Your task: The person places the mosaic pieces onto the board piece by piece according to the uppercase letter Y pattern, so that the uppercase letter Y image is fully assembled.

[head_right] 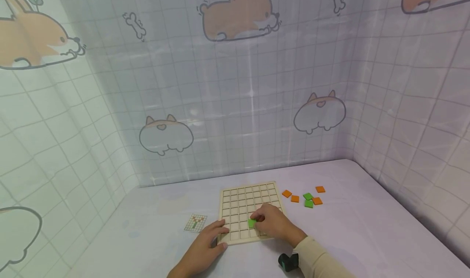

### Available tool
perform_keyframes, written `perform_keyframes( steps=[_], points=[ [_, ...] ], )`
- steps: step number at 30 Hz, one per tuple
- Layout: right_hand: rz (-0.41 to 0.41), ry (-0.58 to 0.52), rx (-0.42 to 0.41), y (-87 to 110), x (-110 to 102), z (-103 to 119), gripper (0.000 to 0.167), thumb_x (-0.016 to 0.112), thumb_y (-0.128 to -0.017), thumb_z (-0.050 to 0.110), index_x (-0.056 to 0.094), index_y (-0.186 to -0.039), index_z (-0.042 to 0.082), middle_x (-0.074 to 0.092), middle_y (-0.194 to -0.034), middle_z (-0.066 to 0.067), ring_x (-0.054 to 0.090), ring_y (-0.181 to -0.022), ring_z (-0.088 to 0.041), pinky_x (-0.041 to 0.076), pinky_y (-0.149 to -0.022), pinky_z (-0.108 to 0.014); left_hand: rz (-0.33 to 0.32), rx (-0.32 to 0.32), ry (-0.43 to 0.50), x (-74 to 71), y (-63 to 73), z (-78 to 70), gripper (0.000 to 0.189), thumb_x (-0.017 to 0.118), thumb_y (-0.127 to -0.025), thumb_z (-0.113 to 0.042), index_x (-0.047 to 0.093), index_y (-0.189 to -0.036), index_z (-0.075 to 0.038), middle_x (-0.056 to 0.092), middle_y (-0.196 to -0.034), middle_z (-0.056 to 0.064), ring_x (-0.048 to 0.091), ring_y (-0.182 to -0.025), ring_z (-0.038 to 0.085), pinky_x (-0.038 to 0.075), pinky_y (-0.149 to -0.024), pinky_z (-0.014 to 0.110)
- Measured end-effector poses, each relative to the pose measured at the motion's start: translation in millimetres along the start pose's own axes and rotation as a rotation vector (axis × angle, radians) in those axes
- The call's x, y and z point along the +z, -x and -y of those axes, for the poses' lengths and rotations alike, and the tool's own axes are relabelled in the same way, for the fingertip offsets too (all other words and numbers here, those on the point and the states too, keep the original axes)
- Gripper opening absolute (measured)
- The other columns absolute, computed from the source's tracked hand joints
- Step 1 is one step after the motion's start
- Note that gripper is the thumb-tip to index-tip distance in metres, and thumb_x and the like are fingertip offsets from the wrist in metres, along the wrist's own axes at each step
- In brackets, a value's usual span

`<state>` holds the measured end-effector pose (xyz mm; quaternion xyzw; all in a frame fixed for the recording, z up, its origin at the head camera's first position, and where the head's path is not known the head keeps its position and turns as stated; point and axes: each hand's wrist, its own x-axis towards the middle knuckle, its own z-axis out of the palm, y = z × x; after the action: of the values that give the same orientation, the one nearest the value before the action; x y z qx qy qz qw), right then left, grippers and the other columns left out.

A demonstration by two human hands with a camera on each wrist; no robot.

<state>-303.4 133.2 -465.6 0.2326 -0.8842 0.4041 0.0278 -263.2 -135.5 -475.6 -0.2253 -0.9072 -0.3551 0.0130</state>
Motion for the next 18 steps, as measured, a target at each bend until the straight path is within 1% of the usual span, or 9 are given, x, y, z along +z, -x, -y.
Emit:
perform_keyframes(
  steps=[6, 10, 16, 18],
  points=[
    [-0.002, -0.012, 0.026, -1.6, 0.5, -0.1, 0.021, 0.075, -0.087, 0.010, 0.077, -0.108, 0.011, 0.057, -0.091, 0.006, 0.054, -0.079, -0.010, 0.047, -0.065, -0.024, 0.002, 0.002, 0.005, -0.9, 0.2, 1.0, 0.033, 0.068, -0.090, -0.024, 0.069, -0.122, -0.017, 0.049, -0.149, 0.007, 0.038, -0.141, 0.035, 0.029, -0.114, 0.060],
    [-0.009, -0.002, 0.021, -1.5, 0.9, -0.2, 0.021, 0.075, -0.087, 0.011, 0.078, -0.108, 0.011, 0.056, -0.091, 0.007, 0.053, -0.078, -0.010, 0.046, -0.065, -0.025, 0.001, 0.014, 0.007, -1.4, 0.4, 0.6, 0.033, 0.068, -0.091, -0.024, 0.069, -0.122, -0.016, 0.049, -0.149, 0.008, 0.038, -0.141, 0.036, 0.029, -0.113, 0.061],
    [-0.006, 0.020, 0.018, -1.7, 1.2, -0.5, 0.022, 0.075, -0.086, 0.011, 0.076, -0.108, 0.011, 0.057, -0.091, 0.007, 0.055, -0.081, -0.009, 0.049, -0.068, -0.025, 0.003, 0.002, 0.007, -1.9, 0.4, -0.1, 0.033, 0.068, -0.090, -0.024, 0.069, -0.123, -0.017, 0.049, -0.149, 0.007, 0.038, -0.141, 0.035, 0.030, -0.113, 0.060],
    [-0.004, 0.030, 0.024, -1.8, 1.2, -0.2, 0.022, 0.075, -0.086, 0.011, 0.074, -0.108, 0.011, 0.057, -0.092, 0.007, 0.056, -0.082, -0.009, 0.050, -0.069, -0.025, 0.001, 0.011, 0.008, -2.3, 0.7, -0.6, 0.033, 0.068, -0.090, -0.024, 0.069, -0.122, -0.017, 0.049, -0.149, 0.007, 0.039, -0.141, 0.036, 0.030, -0.113, 0.061]
  ],
)
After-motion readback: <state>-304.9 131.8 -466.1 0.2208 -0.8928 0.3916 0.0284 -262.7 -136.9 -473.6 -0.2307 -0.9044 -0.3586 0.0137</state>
